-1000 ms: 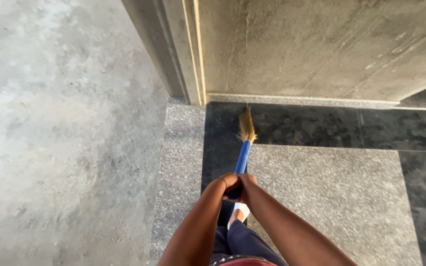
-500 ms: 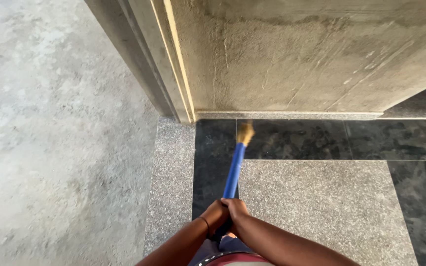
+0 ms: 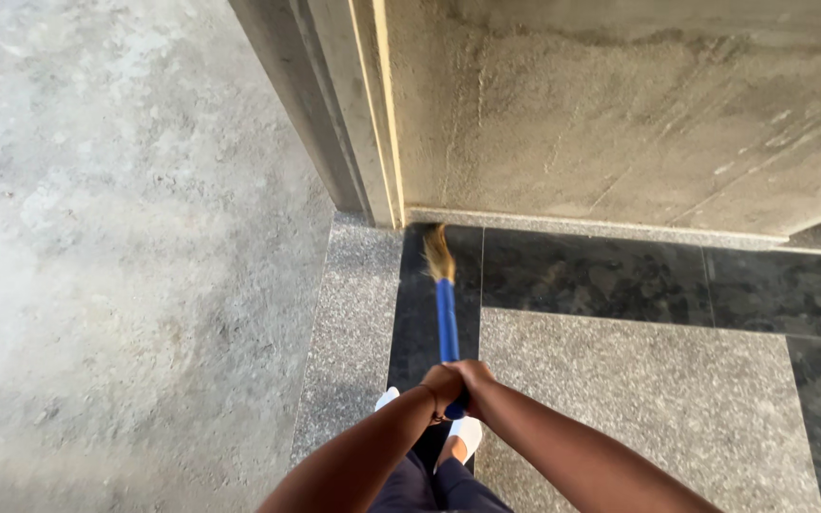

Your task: The person sweeps the floor using a broom with a blue handle, moving debris along a tiled surface and around architectural edges.

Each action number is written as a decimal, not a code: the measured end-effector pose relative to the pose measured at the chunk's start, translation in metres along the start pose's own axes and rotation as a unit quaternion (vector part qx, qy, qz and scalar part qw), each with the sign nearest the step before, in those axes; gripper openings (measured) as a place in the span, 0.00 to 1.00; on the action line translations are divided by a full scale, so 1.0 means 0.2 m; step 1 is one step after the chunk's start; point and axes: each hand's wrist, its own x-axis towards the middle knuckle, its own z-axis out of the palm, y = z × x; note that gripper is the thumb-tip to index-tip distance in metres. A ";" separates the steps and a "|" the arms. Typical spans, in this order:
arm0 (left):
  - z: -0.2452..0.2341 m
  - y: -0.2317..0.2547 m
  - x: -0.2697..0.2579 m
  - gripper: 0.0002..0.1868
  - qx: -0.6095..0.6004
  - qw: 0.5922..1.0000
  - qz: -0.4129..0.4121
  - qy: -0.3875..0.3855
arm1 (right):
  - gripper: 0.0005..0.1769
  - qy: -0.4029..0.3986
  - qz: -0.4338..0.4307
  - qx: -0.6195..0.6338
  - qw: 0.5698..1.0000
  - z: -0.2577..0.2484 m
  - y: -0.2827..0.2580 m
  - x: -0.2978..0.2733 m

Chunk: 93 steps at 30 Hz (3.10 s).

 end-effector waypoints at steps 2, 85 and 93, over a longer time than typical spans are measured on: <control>-0.02 0.06 0.01 0.19 0.016 1.000 0.002 -0.013 | 0.35 0.013 0.000 0.016 1.000 -0.01 -0.03 -0.05; -0.25 0.29 -0.46 0.24 0.067 0.996 0.053 0.004 | 0.16 0.052 -0.073 0.345 0.934 0.16 0.05 -0.37; -0.42 0.15 -0.05 0.21 0.126 0.985 -0.069 -0.092 | 0.14 0.070 -0.063 0.423 0.901 0.35 0.01 -0.06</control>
